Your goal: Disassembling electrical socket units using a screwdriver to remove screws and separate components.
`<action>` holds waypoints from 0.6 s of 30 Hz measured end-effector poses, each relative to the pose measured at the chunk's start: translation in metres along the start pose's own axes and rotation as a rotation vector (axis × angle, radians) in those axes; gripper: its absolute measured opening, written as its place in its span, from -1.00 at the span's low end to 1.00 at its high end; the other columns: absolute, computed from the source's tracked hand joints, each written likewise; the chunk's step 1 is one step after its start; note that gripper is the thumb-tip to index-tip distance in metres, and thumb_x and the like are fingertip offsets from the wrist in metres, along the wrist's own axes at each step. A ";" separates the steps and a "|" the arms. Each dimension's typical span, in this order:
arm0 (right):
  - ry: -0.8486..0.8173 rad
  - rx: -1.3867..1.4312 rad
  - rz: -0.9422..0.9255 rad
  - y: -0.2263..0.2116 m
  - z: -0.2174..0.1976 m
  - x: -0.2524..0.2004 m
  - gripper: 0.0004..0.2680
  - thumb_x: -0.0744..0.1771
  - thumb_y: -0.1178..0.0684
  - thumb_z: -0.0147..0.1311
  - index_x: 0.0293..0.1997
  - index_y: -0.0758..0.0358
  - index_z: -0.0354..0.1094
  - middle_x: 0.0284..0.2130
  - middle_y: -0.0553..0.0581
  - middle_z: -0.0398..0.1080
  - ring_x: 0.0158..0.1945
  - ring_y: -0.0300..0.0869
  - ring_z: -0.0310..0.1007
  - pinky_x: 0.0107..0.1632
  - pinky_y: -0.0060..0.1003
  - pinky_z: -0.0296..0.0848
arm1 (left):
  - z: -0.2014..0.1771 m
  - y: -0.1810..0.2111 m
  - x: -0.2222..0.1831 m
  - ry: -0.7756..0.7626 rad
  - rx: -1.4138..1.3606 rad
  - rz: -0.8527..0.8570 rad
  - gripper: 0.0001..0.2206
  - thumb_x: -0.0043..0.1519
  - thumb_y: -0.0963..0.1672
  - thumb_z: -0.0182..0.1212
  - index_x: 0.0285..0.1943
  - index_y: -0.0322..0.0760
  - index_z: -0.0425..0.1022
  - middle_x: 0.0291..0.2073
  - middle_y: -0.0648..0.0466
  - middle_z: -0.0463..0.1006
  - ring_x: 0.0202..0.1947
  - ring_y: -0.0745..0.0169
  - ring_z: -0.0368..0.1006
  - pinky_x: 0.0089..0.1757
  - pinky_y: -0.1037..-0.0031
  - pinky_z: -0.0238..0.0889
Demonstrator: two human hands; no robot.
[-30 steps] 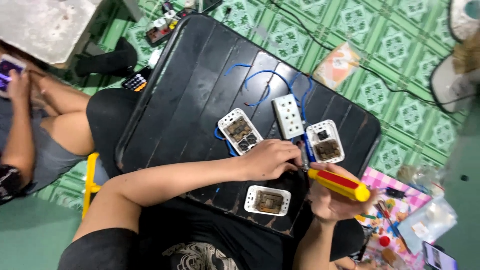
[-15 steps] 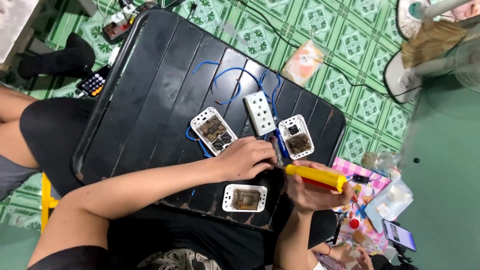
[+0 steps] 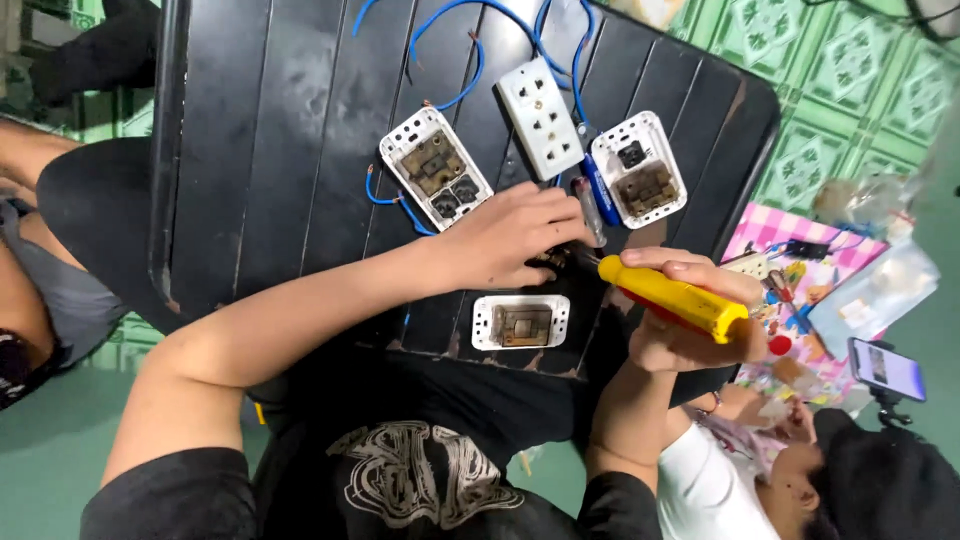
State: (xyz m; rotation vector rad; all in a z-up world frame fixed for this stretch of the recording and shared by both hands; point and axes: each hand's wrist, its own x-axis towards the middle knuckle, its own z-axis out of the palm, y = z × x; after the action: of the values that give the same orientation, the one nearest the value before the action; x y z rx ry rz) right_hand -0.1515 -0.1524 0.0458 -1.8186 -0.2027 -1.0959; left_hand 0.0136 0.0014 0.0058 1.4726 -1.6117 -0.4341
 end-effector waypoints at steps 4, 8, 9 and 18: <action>-0.033 0.037 -0.049 -0.001 -0.002 -0.002 -0.45 0.32 0.34 0.07 0.41 -0.14 -0.03 -0.05 0.47 0.28 -0.11 0.47 0.54 -0.08 0.17 0.59 | -0.002 0.002 0.001 0.009 -0.006 -0.012 -0.53 -0.03 -0.19 0.56 0.03 -0.29 0.45 -0.17 0.05 0.41 -0.03 -0.01 0.35 -0.06 0.27 0.26; -0.041 0.063 -0.104 0.008 -0.008 -0.004 -0.37 0.25 0.40 0.16 0.41 -0.11 -0.01 -0.06 0.54 0.30 -0.13 0.54 0.53 -0.10 0.24 0.58 | 0.003 0.000 0.001 0.012 -0.020 -0.033 -0.55 0.01 -0.17 0.55 0.06 -0.29 0.47 -0.18 0.05 0.43 -0.04 0.03 0.36 -0.05 0.28 0.26; -0.035 0.056 -0.111 0.006 -0.005 -0.003 -0.37 0.25 0.40 0.16 0.41 -0.11 -0.01 -0.06 0.54 0.30 -0.13 0.54 0.53 -0.10 0.24 0.58 | 0.003 0.001 0.002 0.007 -0.017 -0.023 -0.55 0.01 -0.17 0.55 0.06 -0.29 0.47 -0.18 0.05 0.43 -0.04 0.03 0.36 -0.05 0.28 0.26; 0.029 0.082 -0.050 0.009 0.000 0.000 -0.42 0.27 0.37 0.08 0.37 -0.11 -0.07 -0.10 0.50 0.33 -0.13 0.46 0.56 -0.06 0.29 0.62 | -0.001 0.006 0.007 -0.045 -0.037 -0.090 -0.60 0.09 -0.16 0.49 0.09 -0.32 0.50 -0.20 0.04 0.47 -0.05 0.06 0.37 -0.04 0.32 0.28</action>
State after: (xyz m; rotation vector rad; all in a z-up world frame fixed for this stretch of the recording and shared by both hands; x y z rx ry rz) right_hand -0.1465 -0.1567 0.0401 -1.7323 -0.2735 -1.1317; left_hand 0.0116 -0.0032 0.0130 1.5214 -1.5682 -0.5493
